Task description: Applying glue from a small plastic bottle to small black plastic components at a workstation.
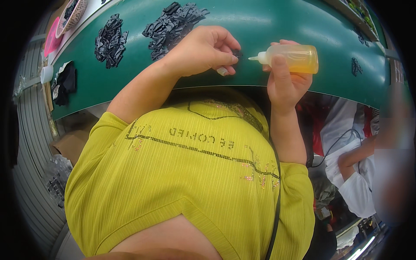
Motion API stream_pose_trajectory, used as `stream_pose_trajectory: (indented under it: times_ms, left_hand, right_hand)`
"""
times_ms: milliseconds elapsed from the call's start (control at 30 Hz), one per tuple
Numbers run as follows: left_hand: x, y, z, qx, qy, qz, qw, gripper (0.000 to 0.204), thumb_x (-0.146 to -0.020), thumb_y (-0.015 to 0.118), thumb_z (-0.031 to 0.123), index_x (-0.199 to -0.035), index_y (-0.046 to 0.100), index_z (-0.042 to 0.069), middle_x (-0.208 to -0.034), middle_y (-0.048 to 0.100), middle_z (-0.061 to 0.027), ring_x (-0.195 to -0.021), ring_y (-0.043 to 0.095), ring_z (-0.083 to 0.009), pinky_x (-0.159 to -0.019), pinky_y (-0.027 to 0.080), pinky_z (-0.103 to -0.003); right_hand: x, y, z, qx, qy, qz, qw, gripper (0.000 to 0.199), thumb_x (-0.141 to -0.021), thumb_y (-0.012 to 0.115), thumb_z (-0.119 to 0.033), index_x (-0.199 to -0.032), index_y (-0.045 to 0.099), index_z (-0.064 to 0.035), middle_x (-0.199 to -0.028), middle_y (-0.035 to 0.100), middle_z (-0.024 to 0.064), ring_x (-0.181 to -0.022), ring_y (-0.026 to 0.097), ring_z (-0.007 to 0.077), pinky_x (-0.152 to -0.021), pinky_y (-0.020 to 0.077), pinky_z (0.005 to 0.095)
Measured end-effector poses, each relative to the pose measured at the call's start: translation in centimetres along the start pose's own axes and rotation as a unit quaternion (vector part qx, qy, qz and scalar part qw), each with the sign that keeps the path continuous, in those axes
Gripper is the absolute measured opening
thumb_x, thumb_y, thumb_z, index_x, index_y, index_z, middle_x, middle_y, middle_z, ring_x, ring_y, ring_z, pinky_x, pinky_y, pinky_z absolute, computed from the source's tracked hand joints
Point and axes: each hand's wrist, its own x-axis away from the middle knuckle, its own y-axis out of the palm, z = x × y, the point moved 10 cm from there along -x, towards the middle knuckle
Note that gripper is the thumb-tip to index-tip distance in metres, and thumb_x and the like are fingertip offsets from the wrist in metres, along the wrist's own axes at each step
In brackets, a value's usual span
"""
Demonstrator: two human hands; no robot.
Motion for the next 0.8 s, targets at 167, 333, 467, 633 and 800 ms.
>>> stream_pose_trajectory:
  times_ms: [167, 333, 467, 633, 800]
  left_hand:
    - [0.06, 0.17, 0.28, -0.036, -0.002, -0.010, 0.999, 0.026, -0.081, 0.062, 0.001, -0.104, 0.055, -0.008, -0.085, 0.064, -0.0132, -0.069, 0.067, -0.0167, -0.062, 0.052, -0.023]
    - [-0.06, 0.15, 0.16, -0.050, 0.008, -0.009, 0.999, 0.025, -0.080, 0.062, 0.002, -0.102, 0.056, -0.008, -0.082, 0.065, -0.0126, -0.069, 0.067, -0.0167, -0.061, 0.052, -0.024]
    - [-0.19, 0.33, 0.21, -0.039, 0.010, -0.018, 0.999, 0.025, -0.079, 0.062, 0.001, -0.101, 0.056, -0.008, -0.080, 0.065, -0.0122, -0.068, 0.067, -0.0167, -0.061, 0.052, -0.023]
    - [-0.17, 0.27, 0.32, -0.058, 0.010, -0.012, 0.998, 0.024, -0.079, 0.062, 0.002, -0.100, 0.057, -0.008, -0.080, 0.065, -0.0126, -0.068, 0.067, -0.0169, -0.060, 0.052, -0.023]
    - [-0.18, 0.34, 0.31, -0.054, 0.007, -0.015, 0.998, 0.023, -0.079, 0.062, 0.002, -0.099, 0.057, -0.008, -0.080, 0.065, -0.0128, -0.068, 0.067, -0.0171, -0.060, 0.053, -0.024]
  right_hand:
    - [0.02, 0.85, -0.18, 0.068, -0.053, -0.012, 0.996, 0.017, -0.084, 0.064, -0.002, -0.098, 0.057, 0.0026, -0.091, 0.061, 0.0117, -0.068, 0.060, 0.0161, -0.054, 0.0495, 0.0245]
    - [-0.07, 0.29, -0.02, 0.056, -0.050, 0.016, 0.997, 0.011, -0.084, 0.065, -0.002, -0.092, 0.059, 0.0018, -0.086, 0.062, 0.0104, -0.064, 0.060, 0.0153, -0.052, 0.0490, 0.0238]
    - [-0.08, 0.83, -0.38, 0.084, -0.067, -0.001, 0.994, 0.010, -0.084, 0.065, -0.003, -0.092, 0.059, 0.0011, -0.083, 0.063, 0.0100, -0.062, 0.060, 0.0143, -0.052, 0.0491, 0.0234]
    - [0.02, 0.97, -0.33, 0.109, -0.060, 0.005, 0.992, 0.010, -0.084, 0.065, -0.003, -0.091, 0.059, 0.0010, -0.082, 0.063, 0.0095, -0.061, 0.059, 0.0137, -0.053, 0.0492, 0.0230]
    - [0.03, 1.14, -0.52, 0.122, -0.074, -0.004, 0.990, 0.010, -0.083, 0.065, -0.003, -0.090, 0.059, 0.0013, -0.081, 0.063, 0.0092, -0.062, 0.060, 0.0133, -0.052, 0.0494, 0.0222]
